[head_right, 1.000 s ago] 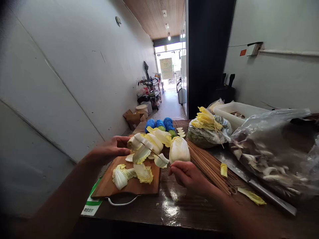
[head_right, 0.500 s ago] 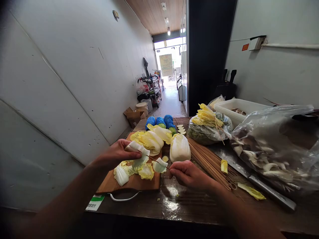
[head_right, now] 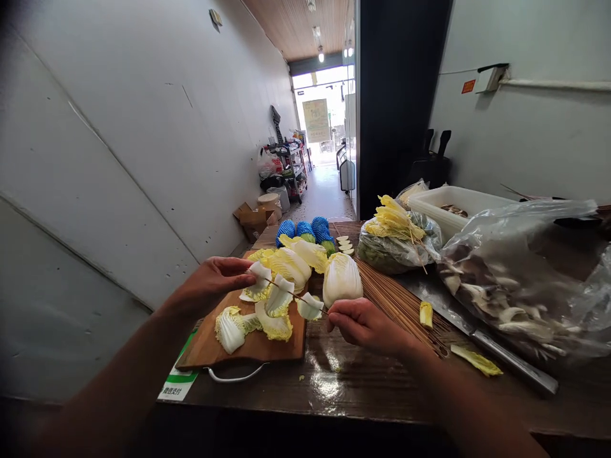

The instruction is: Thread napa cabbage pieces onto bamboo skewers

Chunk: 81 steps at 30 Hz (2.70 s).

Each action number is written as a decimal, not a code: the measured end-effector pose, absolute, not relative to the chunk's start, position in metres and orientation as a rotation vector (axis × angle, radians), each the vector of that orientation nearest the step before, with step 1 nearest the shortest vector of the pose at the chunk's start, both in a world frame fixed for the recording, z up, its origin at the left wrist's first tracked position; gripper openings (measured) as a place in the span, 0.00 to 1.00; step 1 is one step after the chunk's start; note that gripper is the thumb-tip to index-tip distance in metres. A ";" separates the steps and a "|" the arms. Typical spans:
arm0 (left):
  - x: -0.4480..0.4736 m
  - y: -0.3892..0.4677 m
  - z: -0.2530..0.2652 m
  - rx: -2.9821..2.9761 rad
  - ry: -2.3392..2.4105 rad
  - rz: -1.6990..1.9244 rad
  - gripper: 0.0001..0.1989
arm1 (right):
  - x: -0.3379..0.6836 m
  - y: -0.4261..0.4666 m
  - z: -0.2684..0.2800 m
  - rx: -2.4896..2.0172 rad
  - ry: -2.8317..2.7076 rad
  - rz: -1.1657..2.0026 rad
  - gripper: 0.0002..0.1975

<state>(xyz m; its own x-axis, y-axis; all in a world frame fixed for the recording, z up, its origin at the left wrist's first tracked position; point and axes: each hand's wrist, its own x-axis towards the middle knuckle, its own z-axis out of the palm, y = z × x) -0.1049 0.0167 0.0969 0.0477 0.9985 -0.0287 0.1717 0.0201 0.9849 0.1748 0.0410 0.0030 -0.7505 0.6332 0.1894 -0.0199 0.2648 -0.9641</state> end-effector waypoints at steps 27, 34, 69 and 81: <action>-0.084 0.021 0.079 1.169 1.171 0.952 0.08 | 0.174 0.039 0.006 -0.612 -2.134 1.281 0.19; -0.078 0.028 0.069 1.236 1.107 0.999 0.15 | 0.175 0.042 0.004 -0.624 -2.078 1.258 0.19; -0.137 0.014 0.030 2.200 1.477 0.750 0.08 | 0.172 0.055 -0.008 -0.744 -1.454 1.526 0.16; -0.128 0.026 0.056 1.091 1.090 1.247 0.09 | 0.178 0.065 -0.009 -0.584 -1.338 1.878 0.15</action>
